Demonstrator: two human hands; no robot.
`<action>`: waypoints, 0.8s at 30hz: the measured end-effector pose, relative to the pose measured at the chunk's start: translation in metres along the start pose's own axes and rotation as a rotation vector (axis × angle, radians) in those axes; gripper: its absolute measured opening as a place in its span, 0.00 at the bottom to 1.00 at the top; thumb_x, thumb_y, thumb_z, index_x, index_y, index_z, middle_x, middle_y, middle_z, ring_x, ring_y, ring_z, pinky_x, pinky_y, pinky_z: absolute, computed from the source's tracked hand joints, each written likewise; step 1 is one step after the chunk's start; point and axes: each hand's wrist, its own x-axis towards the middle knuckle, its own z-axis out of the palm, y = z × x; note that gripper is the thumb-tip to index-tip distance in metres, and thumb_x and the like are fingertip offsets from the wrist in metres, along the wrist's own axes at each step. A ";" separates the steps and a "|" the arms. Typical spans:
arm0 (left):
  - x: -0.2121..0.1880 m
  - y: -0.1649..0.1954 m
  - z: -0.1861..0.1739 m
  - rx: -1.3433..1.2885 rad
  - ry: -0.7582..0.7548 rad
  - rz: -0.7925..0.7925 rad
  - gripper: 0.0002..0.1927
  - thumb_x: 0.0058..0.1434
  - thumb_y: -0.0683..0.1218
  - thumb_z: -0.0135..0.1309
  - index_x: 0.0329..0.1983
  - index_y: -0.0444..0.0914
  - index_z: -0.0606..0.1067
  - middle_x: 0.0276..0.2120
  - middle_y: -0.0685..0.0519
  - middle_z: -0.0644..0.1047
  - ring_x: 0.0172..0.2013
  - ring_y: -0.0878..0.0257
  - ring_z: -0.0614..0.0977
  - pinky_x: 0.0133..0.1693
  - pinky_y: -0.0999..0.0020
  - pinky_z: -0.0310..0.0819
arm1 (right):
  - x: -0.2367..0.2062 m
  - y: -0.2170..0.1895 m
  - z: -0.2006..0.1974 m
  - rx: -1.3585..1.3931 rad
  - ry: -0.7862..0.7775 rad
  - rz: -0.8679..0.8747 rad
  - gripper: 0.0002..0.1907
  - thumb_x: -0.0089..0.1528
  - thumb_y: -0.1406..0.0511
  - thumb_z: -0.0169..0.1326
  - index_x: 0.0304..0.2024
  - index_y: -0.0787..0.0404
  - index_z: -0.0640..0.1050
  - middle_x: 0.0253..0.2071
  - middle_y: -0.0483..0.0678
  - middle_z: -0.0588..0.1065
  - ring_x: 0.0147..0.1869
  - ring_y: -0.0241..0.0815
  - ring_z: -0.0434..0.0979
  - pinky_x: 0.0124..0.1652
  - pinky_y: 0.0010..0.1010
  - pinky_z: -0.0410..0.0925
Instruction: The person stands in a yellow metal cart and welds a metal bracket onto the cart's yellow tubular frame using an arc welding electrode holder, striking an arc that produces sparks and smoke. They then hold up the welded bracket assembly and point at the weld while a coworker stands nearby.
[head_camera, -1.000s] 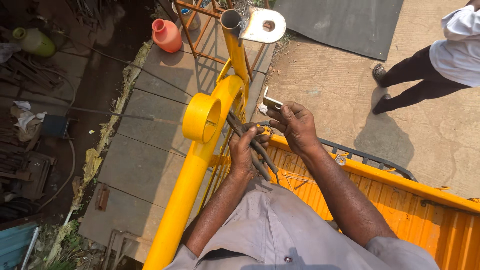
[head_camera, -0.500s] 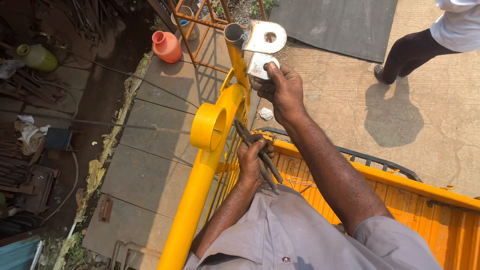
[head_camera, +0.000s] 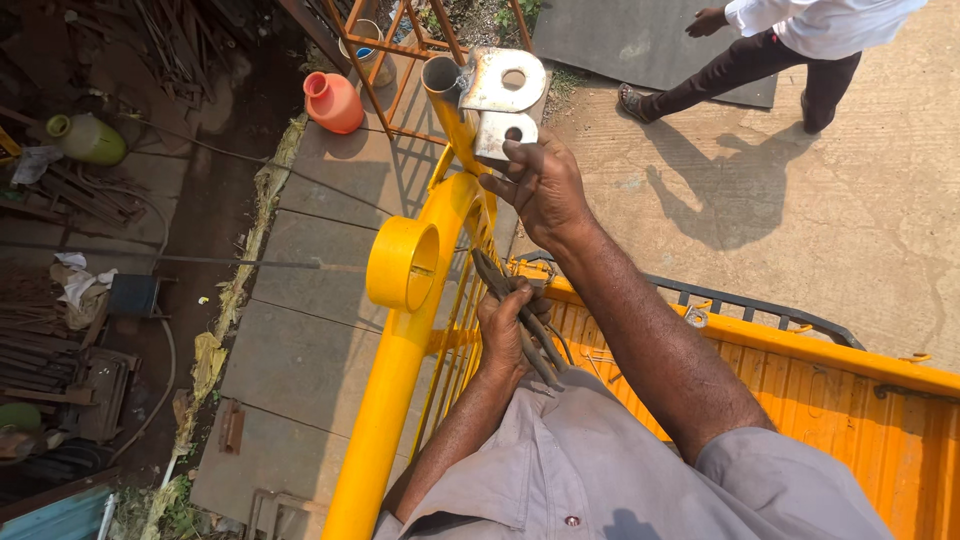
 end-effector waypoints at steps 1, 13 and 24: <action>0.000 0.000 0.000 0.005 0.003 -0.006 0.21 0.59 0.47 0.54 0.53 0.33 0.69 0.39 0.45 0.77 0.37 0.59 0.83 0.40 0.61 0.81 | -0.002 0.000 -0.001 -0.035 -0.063 -0.042 0.28 0.60 0.65 0.54 0.62 0.64 0.67 0.53 0.53 0.73 0.60 0.43 0.78 0.58 0.39 0.76; 0.003 -0.002 -0.004 0.017 -0.008 0.010 0.19 0.59 0.46 0.54 0.51 0.32 0.70 0.37 0.45 0.77 0.34 0.61 0.83 0.37 0.65 0.82 | -0.001 0.005 -0.001 -0.246 -0.138 -0.191 0.29 0.61 0.62 0.63 0.61 0.62 0.69 0.53 0.51 0.75 0.58 0.40 0.78 0.57 0.38 0.77; -0.001 -0.002 -0.003 0.062 -0.003 -0.009 0.20 0.59 0.47 0.54 0.52 0.32 0.71 0.36 0.46 0.77 0.37 0.61 0.83 0.40 0.63 0.82 | -0.003 0.006 0.005 -0.396 -0.121 -0.191 0.28 0.61 0.57 0.63 0.57 0.67 0.72 0.48 0.55 0.77 0.55 0.43 0.81 0.56 0.40 0.79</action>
